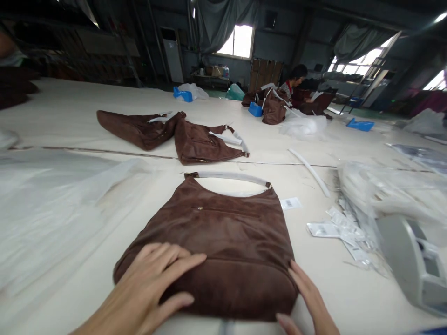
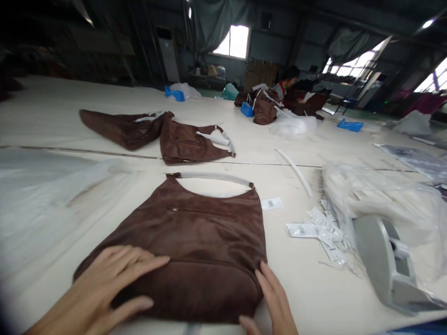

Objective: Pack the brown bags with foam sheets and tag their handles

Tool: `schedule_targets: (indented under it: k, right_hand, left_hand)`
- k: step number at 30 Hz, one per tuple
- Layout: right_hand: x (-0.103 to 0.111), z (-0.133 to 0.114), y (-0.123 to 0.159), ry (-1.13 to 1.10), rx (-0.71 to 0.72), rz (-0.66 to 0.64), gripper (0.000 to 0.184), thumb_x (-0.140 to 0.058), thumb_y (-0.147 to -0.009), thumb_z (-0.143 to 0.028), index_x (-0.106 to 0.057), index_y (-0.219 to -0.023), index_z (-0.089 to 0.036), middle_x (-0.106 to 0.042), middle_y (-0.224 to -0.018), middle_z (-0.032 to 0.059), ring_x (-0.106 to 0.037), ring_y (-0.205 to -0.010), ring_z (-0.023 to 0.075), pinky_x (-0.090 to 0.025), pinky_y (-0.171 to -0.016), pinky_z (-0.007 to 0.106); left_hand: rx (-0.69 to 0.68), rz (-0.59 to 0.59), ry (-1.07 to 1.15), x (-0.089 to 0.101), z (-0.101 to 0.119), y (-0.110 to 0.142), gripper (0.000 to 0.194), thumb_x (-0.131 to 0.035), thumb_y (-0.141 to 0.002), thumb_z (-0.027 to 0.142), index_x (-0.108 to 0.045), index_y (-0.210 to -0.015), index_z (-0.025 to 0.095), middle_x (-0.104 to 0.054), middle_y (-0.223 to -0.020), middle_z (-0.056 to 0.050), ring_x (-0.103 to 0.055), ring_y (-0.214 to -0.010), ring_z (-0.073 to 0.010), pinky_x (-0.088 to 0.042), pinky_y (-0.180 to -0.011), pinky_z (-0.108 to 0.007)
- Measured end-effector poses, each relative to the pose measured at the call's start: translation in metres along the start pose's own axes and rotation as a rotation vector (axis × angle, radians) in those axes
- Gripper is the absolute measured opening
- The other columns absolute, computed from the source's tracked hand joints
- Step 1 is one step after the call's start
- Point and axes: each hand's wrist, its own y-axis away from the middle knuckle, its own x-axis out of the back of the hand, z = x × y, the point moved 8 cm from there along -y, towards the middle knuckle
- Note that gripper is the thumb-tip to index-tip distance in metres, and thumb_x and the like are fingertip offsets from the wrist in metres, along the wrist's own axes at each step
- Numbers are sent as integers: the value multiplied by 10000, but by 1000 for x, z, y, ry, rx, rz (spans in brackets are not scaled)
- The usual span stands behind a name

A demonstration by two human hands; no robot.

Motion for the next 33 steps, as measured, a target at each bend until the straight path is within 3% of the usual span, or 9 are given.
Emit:
schedule_targets:
  k: [4,7,11,14,20,24,27,29,33]
  right_hand:
    - [27,-28,-51,-63,-128,128,445,-689,-828,-489,-654,-1167,-203,-701,-1142,103,-668,-1056,294,-549,-968,437]
    - [46,-46,-95,-109,-92,189,427,-649,-861,-487,-632,-1183,-208,-690,-1119,84,-647,-1043,258,-536,-947,403]
    - [47,-43,-119,-110,-32,208,475,-588,-890,-464,-575,-1282,-197,-565,-1364,136,-519,-1272,280,-465,-1040,463]
    - [52,-26,-96,-156,-68,276,420,-561,-912,-436,-587,-1258,-200,-554,-1382,136,-519,-1279,270,-499,-1002,449]
    - [65,11,7,-146,-288,327,239,-530,-951,-359,-669,-1058,-196,-711,-1043,81,-673,-960,211,-557,-851,335]
    - [51,3,38,-150,-203,286,176,-511,-969,-250,-668,-1038,-211,-707,-1003,61,-667,-947,190,-538,-859,301]
    - [42,-15,35,-187,-84,303,172,-511,-968,-190,-654,-1058,-217,-698,-974,52,-665,-919,181,-535,-827,281]
    - [33,-27,24,-228,-23,262,184,-500,-972,-169,-641,-1077,-222,-692,-966,49,-661,-909,176,-537,-810,276]
    - [7,-51,-9,-202,65,148,237,-464,-985,-172,-602,-1175,-205,-678,-1075,82,-634,-1010,199,-539,-888,324]
  left_hand:
    - [121,-6,160,24,-13,-54,430,-527,-883,624,-676,-1142,314,-707,-1062,-32,-629,-1022,-274,-459,-897,-384]
    - [187,60,284,36,-23,-86,443,-557,-859,626,-682,-1068,256,-696,-1023,-30,-627,-985,-253,-455,-903,-349]
    - [249,3,344,8,-33,-103,414,-546,-873,566,-656,-1072,220,-693,-1107,-48,-632,-1011,-254,-455,-918,-351]
    - [232,-63,213,-13,-29,-102,403,-429,-937,536,-647,-1068,223,-691,-1125,-57,-623,-1050,-269,-432,-949,-396]
    - [60,193,-25,-2,8,-95,550,-371,-946,602,-557,-1275,203,-616,-1248,-146,-544,-1190,-346,-364,-1042,-505]
    - [-6,21,-70,-25,27,-110,697,-510,-825,705,-555,-1326,224,-641,-1193,-140,-590,-1088,-382,-382,-985,-543]
    - [240,-60,165,-21,11,-126,482,-637,-747,653,-685,-951,218,-676,-850,-44,-622,-779,-267,-452,-724,-361]
    - [408,-21,466,-8,-6,-134,393,-697,-725,584,-613,-724,200,-604,-665,16,-543,-609,-168,-399,-591,-272]
    - [619,133,998,22,-40,-140,410,-835,-641,446,-537,-679,167,-524,-552,75,-419,-474,-64,-311,-462,-169]
